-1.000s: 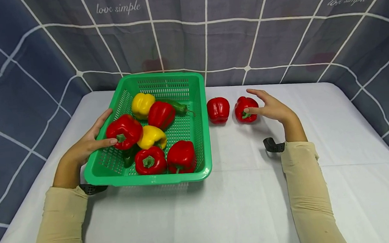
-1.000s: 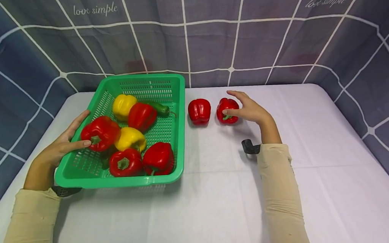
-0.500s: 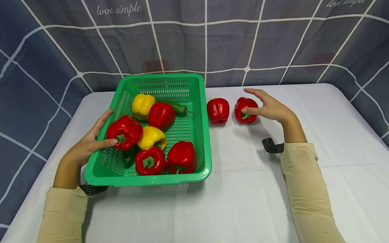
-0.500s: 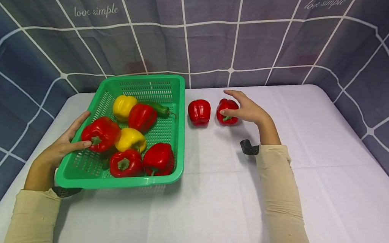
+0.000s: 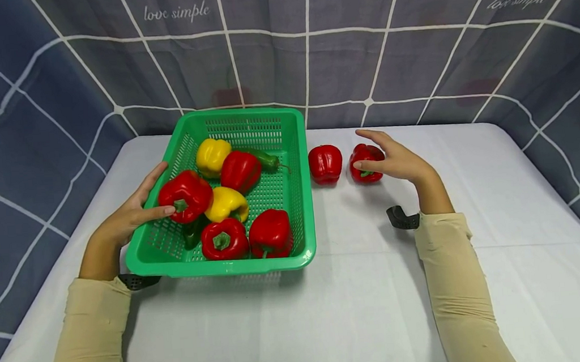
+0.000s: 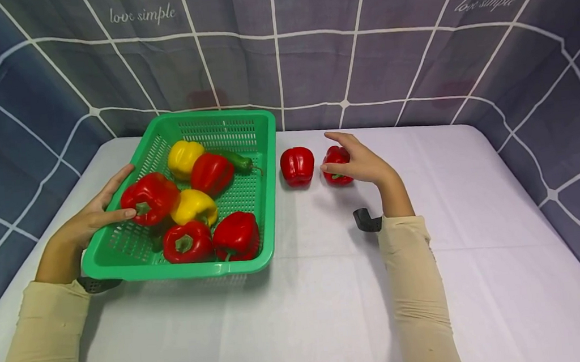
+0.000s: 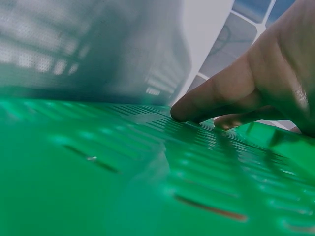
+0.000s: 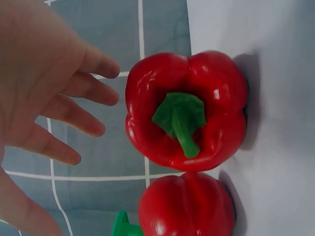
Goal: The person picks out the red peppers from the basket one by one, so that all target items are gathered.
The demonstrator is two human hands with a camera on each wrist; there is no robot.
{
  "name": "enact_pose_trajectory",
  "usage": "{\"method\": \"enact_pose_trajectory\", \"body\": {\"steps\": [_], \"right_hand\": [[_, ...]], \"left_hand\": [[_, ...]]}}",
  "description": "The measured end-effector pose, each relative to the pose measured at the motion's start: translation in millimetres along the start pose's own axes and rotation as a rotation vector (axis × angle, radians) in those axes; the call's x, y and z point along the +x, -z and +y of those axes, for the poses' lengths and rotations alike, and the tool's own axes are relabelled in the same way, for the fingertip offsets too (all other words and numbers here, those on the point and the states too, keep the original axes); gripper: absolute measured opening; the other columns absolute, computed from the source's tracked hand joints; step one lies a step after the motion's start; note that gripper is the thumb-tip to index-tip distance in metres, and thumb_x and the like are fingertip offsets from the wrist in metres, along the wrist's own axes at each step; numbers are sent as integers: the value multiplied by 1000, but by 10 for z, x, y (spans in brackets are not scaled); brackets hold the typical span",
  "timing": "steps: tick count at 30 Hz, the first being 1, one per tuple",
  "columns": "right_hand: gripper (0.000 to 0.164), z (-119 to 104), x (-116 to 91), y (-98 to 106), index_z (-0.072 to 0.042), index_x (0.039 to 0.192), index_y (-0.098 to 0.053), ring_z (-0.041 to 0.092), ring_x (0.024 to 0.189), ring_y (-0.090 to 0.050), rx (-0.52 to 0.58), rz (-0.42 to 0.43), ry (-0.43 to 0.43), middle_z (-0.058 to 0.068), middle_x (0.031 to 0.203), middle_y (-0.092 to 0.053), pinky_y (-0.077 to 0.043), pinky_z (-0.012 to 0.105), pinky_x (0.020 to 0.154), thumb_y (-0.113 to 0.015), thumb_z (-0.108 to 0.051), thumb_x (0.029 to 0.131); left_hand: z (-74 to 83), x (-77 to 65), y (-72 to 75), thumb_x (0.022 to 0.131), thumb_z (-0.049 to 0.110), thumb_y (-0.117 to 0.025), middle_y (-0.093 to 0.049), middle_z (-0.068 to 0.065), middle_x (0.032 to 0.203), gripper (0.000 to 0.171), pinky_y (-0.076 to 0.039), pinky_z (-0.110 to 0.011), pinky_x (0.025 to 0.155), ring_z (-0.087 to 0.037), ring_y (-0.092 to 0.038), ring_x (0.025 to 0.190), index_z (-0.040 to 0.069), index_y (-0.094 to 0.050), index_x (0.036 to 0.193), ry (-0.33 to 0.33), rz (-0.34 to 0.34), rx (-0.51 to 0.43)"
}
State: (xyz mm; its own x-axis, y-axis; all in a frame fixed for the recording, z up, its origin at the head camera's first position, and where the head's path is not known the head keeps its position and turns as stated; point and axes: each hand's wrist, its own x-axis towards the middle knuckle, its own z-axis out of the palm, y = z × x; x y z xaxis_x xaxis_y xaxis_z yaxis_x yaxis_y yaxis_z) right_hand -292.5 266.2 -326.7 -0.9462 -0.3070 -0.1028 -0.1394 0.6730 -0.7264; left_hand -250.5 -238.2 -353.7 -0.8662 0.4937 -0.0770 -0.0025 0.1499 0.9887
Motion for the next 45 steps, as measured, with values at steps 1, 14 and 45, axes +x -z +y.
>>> {"method": "enact_pose_trajectory", "body": {"steps": [1, 14, 45], "right_hand": [[74, -5, 5, -6, -20, 144, -25, 29, 133, -23, 3, -2, 4, 9, 147, -23, -27, 56, 105, -64, -31, 82], [73, -156, 33, -113, -17, 143, -27, 30, 127, -30, -39, -11, 106, 9, 144, -27, -33, 54, 102, -65, -27, 82], [82, -1039, -116, -874, -18, 145, -23, 19, 136, -23, -155, -83, 393, 2, 149, -22, -37, 43, 103, -67, -40, 80]], "left_hand": [[3, -1, -1, 87, 5, -54, -17, -10, 142, 85, -55, -32, 70, -6, -59, 98, 31, 0, 147, 3, 1, -2], [20, 4, -9, 87, 5, -54, -17, -11, 142, 84, -55, -30, 70, -6, -59, 96, 32, -1, 147, 22, 15, 10], [24, -16, -22, 87, 8, -55, 4, -10, 153, 85, -49, -16, 80, -8, -39, 117, 32, 0, 147, 11, 45, 79]]}}
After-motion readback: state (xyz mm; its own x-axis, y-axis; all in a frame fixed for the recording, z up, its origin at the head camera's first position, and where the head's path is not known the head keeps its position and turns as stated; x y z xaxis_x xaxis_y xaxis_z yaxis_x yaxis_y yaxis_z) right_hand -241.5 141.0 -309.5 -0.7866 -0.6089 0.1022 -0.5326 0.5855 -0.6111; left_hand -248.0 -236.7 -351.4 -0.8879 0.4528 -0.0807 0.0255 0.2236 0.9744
